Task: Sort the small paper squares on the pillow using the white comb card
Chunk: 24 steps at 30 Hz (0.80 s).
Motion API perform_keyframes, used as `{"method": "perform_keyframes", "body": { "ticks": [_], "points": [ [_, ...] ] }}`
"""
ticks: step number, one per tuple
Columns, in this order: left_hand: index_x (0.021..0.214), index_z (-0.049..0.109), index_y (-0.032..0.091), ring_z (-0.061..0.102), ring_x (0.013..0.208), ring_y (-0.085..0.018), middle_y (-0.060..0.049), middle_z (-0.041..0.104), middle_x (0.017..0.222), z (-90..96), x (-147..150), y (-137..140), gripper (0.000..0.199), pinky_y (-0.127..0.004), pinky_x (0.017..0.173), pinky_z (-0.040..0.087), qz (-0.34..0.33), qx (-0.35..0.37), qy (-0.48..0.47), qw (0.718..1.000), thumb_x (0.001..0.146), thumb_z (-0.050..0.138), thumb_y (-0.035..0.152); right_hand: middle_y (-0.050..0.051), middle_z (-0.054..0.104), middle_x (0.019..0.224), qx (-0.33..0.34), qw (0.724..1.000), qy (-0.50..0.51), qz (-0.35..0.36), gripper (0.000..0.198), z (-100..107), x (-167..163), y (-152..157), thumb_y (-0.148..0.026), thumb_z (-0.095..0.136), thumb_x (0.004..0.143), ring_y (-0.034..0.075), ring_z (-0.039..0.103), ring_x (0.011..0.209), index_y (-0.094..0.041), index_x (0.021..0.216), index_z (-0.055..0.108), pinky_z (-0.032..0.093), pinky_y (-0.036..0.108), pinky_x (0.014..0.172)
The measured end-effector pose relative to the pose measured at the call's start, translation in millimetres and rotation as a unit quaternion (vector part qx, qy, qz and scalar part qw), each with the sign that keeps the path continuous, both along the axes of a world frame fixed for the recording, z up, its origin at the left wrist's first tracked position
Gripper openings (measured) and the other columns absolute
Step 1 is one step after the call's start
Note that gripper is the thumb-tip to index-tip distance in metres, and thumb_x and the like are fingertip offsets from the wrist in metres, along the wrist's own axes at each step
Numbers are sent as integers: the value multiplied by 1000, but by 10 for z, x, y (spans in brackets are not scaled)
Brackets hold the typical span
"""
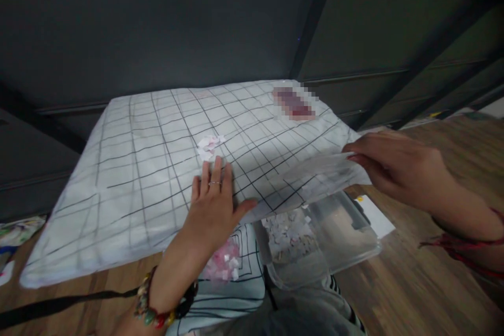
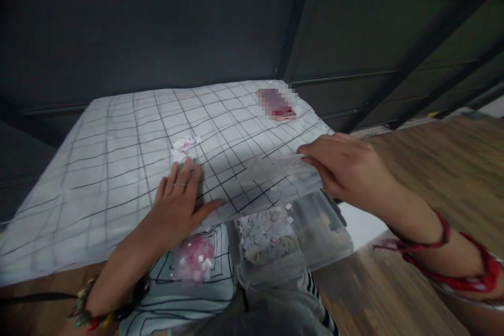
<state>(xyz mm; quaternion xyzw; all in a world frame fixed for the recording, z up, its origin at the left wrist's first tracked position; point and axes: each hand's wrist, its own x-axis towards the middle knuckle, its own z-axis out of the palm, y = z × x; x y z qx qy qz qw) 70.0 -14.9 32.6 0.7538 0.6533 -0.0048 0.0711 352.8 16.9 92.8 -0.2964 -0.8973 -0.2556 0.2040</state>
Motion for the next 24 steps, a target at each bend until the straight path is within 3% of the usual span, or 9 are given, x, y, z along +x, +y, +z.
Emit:
{"method": "perform_keyframes", "body": {
  "ticks": [6, 11, 14, 19, 24],
  "points": [
    [143, 19, 4, 0, 138, -37, -20, 6, 152, 14, 307, 60, 82, -54, 109, 16, -48, -32, -15, 998, 84, 45, 55, 4, 63, 72, -38, 999, 12, -1, 13, 2, 139, -373, -14, 44, 86, 17, 59, 66, -20, 91, 53, 48, 31, 60],
    [143, 18, 6, 0, 138, -37, -19, 6, 152, 20, 217, 49, 81, -55, 109, 17, -45, -24, -22, 998, 85, 43, 56, 4, 63, 70, -39, 999, 15, 2, 16, 79, 191, -498, -16, 43, 85, 16, 59, 66, -23, 90, 55, 45, 31, 58],
    [144, 13, 6, -3, 138, -36, -17, 3, 153, 36, 10, 80, 81, -54, 109, 15, 5, -27, -10, 1000, 87, 36, 58, 5, 62, 69, 8, 999, 17, -29, 13, 131, 80, -319, -19, 43, 87, 17, 56, 63, -20, 90, 56, 43, 30, 58],
    [144, 17, 4, 5, 138, -37, -19, 8, 152, -4, -383, 163, 82, -54, 108, 20, 105, -7, 10, 994, 86, 31, 60, 5, 66, 77, 38, 999, 22, -30, 18, 109, -452, 342, -16, 42, 85, 16, 58, 69, -16, 91, 59, 42, 28, 64],
    [141, 25, 3, 14, 137, -38, -20, 19, 150, -101, -517, 156, 83, -54, 107, 24, 99, 23, 23, 995, 85, 26, 64, 5, 65, 76, 9, 999, 37, -1, 26, -14, -994, 812, -9, 38, 81, 16, 57, 73, -16, 88, 62, 39, 28, 67]
  ]
}}
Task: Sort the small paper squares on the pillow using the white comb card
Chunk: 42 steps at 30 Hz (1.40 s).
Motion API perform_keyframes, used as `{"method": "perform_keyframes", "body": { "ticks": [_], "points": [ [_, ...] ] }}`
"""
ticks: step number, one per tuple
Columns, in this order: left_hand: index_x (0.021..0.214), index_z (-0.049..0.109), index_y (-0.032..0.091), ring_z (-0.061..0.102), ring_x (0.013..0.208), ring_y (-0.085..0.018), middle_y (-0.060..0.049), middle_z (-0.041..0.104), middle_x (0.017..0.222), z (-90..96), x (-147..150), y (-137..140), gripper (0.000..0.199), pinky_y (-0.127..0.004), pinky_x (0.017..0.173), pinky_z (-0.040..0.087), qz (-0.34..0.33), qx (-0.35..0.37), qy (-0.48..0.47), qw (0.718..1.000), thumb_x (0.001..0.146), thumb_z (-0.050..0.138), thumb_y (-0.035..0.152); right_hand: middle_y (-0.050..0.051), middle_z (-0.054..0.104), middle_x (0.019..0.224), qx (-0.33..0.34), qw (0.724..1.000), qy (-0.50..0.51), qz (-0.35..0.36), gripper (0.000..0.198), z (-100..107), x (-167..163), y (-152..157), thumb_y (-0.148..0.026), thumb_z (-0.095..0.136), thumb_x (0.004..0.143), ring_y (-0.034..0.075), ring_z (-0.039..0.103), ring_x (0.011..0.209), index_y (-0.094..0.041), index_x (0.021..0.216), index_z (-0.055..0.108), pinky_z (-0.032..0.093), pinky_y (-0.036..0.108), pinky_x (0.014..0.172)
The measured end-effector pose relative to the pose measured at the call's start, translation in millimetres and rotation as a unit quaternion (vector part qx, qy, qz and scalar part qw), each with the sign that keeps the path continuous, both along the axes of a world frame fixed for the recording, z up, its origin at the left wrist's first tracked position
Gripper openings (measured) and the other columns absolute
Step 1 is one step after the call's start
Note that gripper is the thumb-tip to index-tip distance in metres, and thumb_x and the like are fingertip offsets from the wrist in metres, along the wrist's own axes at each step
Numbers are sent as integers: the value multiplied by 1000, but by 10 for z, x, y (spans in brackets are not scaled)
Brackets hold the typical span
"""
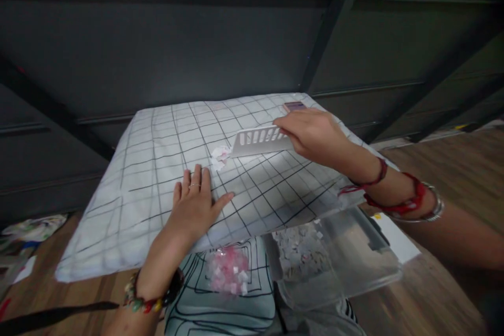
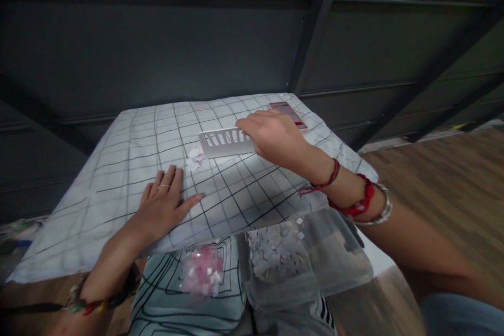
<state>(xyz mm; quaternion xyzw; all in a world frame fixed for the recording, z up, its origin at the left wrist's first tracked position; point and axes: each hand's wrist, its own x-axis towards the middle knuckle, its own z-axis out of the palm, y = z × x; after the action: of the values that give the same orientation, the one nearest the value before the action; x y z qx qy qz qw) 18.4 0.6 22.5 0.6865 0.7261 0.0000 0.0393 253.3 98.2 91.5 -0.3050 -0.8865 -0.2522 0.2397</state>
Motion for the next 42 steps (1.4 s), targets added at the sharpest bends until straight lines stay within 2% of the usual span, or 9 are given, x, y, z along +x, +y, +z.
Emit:
{"method": "perform_keyframes", "body": {
  "ticks": [3, 6, 13, 19, 24, 27, 31, 37, 42],
  "points": [
    [141, 26, 2, 16, 136, -39, -20, 21, 149, -10, 11, -26, 83, -55, 106, 25, -8, 4, 0, 1000, 85, 25, 64, 3, 64, 73, 7, 1000, -6, 14, 27, -31, -124, 57, -8, 37, 81, 15, 55, 70, -17, 86, 63, 36, 28, 65],
    [141, 26, 2, 14, 137, -38, -20, 19, 149, 0, 29, -39, 82, -55, 106, 24, -5, -5, 6, 1000, 85, 29, 62, 2, 63, 71, 10, 999, -29, 44, 26, -4, -110, 42, -9, 38, 82, 14, 54, 68, -17, 84, 62, 35, 27, 64],
    [140, 26, 2, 16, 136, -39, -22, 23, 148, 9, 46, -31, 81, -56, 106, 24, -4, -3, 12, 1000, 85, 33, 61, 2, 61, 71, 0, 998, -60, 27, 26, 70, -83, 22, -6, 39, 78, 14, 52, 69, -19, 83, 61, 33, 28, 65],
    [141, 23, 1, 12, 137, -38, -21, 18, 150, 51, 54, -30, 82, -54, 108, 21, 4, -33, 10, 999, 85, 33, 60, 1, 59, 68, -29, 996, -71, 44, 26, 104, -116, 23, -5, 38, 77, 14, 51, 66, -20, 81, 60, 33, 27, 64],
    [140, 27, 1, 15, 137, -39, -22, 21, 149, 12, 47, -31, 82, -56, 106, 24, -8, -4, 5, 1000, 85, 29, 61, 0, 56, 64, -22, 997, -72, 10, 24, 230, -38, -53, -11, 38, 80, 14, 49, 63, -22, 79, 59, 33, 29, 66],
    [139, 29, 2, 18, 136, -39, -22, 24, 148, -37, 37, -32, 81, -56, 105, 26, -8, 19, 2, 1000, 85, 27, 62, 0, 56, 66, -6, 997, -73, 4, 27, 207, -138, -39, -8, 37, 80, 14, 50, 67, -22, 84, 60, 32, 29, 66],
    [139, 30, 3, 19, 136, -39, -22, 25, 148, -71, 24, -37, 80, -57, 104, 26, -12, 37, -3, 999, 86, 25, 62, 0, 55, 67, 4, 996, -85, 31, 29, 142, -260, 16, -4, 37, 76, 13, 48, 66, -20, 82, 60, 31, 29, 66],
    [140, 28, 3, 17, 137, -38, -20, 23, 149, -21, 46, -31, 80, -55, 106, 24, -5, 15, 1, 1000, 86, 28, 61, 0, 53, 62, 8, 994, -82, 67, 28, 226, 4, -37, -6, 35, 78, 13, 45, 61, -21, 76, 59, 34, 28, 65],
    [140, 28, 2, 14, 137, -40, -21, 21, 149, 2, 64, -23, 80, -57, 105, 24, -1, 3, -3, 1000, 85, 29, 60, -1, 55, 65, 7, 996, -80, 40, 31, 220, 90, -54, -5, 36, 77, 13, 48, 63, -23, 85, 60, 35, 28, 66]
  ]
}}
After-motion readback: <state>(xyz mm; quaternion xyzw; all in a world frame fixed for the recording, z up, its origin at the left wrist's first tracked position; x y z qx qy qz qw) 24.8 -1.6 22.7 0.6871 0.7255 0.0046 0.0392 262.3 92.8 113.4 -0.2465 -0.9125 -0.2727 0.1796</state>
